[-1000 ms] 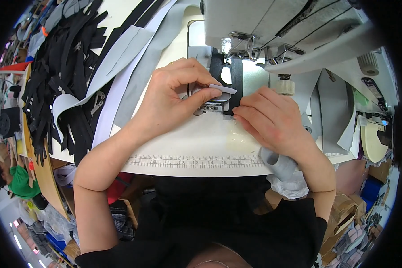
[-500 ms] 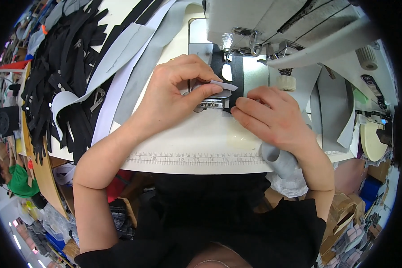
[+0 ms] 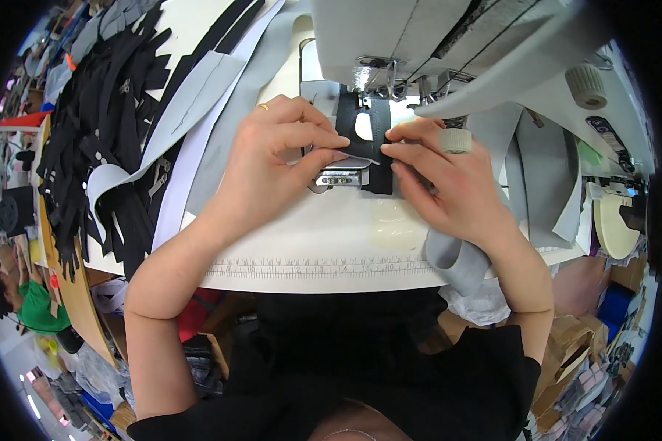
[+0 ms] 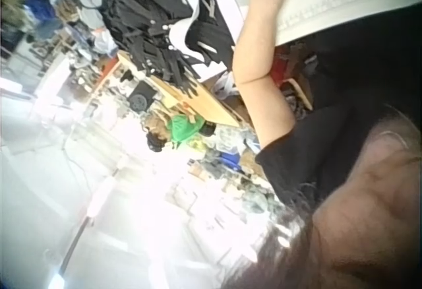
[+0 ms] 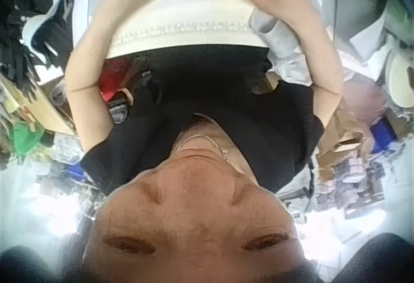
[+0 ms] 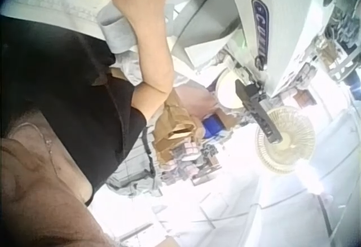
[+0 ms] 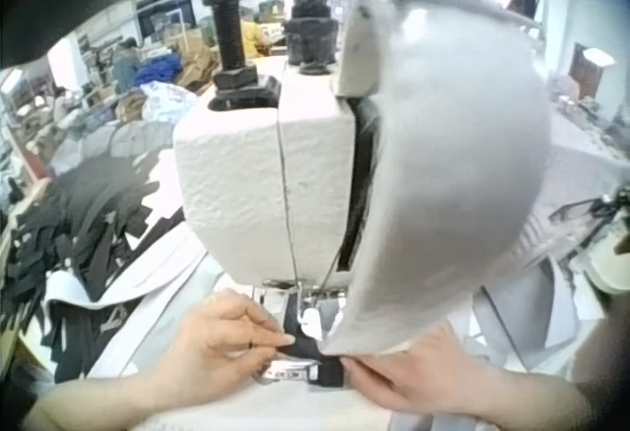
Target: Sewing black and grey fabric strips together using an industrial sewing machine.
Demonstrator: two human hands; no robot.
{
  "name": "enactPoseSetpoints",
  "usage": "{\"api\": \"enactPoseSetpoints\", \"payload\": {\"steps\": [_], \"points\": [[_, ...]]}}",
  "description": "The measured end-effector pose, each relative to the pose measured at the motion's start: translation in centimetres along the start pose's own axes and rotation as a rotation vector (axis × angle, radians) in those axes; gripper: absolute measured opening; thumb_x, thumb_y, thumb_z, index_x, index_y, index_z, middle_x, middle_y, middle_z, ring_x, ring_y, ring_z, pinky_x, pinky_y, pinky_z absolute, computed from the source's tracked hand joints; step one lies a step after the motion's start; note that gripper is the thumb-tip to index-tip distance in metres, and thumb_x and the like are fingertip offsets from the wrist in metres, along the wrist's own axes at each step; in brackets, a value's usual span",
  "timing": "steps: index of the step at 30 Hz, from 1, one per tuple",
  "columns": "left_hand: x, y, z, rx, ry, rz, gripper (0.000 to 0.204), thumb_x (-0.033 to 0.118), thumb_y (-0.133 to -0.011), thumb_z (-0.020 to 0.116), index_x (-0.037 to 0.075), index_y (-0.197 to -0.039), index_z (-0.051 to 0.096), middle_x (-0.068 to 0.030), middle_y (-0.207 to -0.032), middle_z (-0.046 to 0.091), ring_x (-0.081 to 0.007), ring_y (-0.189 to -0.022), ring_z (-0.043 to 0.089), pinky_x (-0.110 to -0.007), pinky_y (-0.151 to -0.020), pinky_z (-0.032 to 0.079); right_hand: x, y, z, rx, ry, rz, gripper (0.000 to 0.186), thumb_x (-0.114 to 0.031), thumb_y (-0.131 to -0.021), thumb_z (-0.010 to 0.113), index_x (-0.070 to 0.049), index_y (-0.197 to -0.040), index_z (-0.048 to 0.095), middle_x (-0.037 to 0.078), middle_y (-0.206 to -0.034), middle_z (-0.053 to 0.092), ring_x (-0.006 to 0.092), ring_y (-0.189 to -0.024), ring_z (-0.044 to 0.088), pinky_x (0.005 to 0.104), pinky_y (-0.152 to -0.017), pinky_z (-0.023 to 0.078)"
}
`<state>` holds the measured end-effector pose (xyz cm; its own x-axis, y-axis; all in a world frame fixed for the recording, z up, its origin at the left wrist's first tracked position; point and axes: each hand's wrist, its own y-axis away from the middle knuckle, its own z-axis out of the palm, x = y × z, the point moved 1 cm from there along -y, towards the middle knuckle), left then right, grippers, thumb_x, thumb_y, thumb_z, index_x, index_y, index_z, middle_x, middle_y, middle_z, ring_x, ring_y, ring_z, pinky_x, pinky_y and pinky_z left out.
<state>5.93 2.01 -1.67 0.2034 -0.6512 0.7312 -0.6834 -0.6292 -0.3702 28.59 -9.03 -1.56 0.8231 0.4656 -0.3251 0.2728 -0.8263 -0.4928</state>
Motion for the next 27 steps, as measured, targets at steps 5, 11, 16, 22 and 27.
{"api": "enactPoseSetpoints", "payload": {"steps": [5,11,16,22,27], "points": [[0.7,0.2,0.6,0.047,-0.044,0.034,0.021,-0.003,-0.071,0.081,0.010,-0.087,0.081,-0.0012,-0.085,0.071,-0.0212,-0.083,0.064,-0.034,-0.077,0.047,0.1,-0.1,-0.3,-0.036,-0.003,0.024,0.024,-0.005,-0.081,0.075,-0.007,-0.104,0.074,0.006,-0.112,0.073,0.0264,-0.094,0.070,0.0385,-0.080,0.054],[0.6,-0.2,-0.3,-0.042,-0.152,0.075,0.019,-0.001,-0.073,0.082,0.011,-0.088,0.081,-0.0006,-0.090,0.072,-0.0206,-0.087,0.065,-0.034,-0.086,0.046,0.0,0.2,-0.2,-0.033,0.009,0.029,0.026,-0.017,-0.076,0.082,-0.008,-0.100,0.075,0.004,-0.104,0.071,0.0301,-0.098,0.064,0.0410,-0.074,0.053],[-0.8,-1.5,-0.1,0.073,0.131,-0.110,0.015,0.003,-0.089,0.069,0.003,-0.102,0.076,-0.0125,-0.112,0.071,-0.0308,-0.110,0.063,-0.041,-0.098,0.046,-0.6,0.1,0.1,-0.026,0.098,-0.007,0.038,-0.027,-0.079,0.082,-0.010,-0.111,0.072,0.004,-0.109,0.067,0.0293,-0.094,0.061,0.0413,-0.075,0.049],[-1.3,-4.3,-0.7,-0.225,-0.020,-0.006,0.026,0.002,-0.097,0.055,0.001,-0.120,0.066,-0.0181,-0.121,0.067,-0.0366,-0.120,0.060,-0.052,-0.113,0.038,-1.4,0.1,1.2,0.104,0.184,-0.133,0.035,-0.019,-0.073,0.083,-0.012,-0.105,0.072,0.002,-0.106,0.065,0.0247,-0.086,0.059,0.0391,-0.071,0.048],[-2.1,-4.1,0.0,-0.246,-0.263,0.045,0.028,0.005,-0.099,0.055,0.004,-0.125,0.065,-0.0150,-0.125,0.066,-0.0328,-0.126,0.059,-0.059,-0.124,0.025,-1.4,0.1,2.0,0.154,0.167,-0.173,0.029,-0.012,-0.068,0.081,-0.010,-0.096,0.072,0.003,-0.100,0.064,0.0237,-0.083,0.060,0.0393,-0.071,0.050]]}}
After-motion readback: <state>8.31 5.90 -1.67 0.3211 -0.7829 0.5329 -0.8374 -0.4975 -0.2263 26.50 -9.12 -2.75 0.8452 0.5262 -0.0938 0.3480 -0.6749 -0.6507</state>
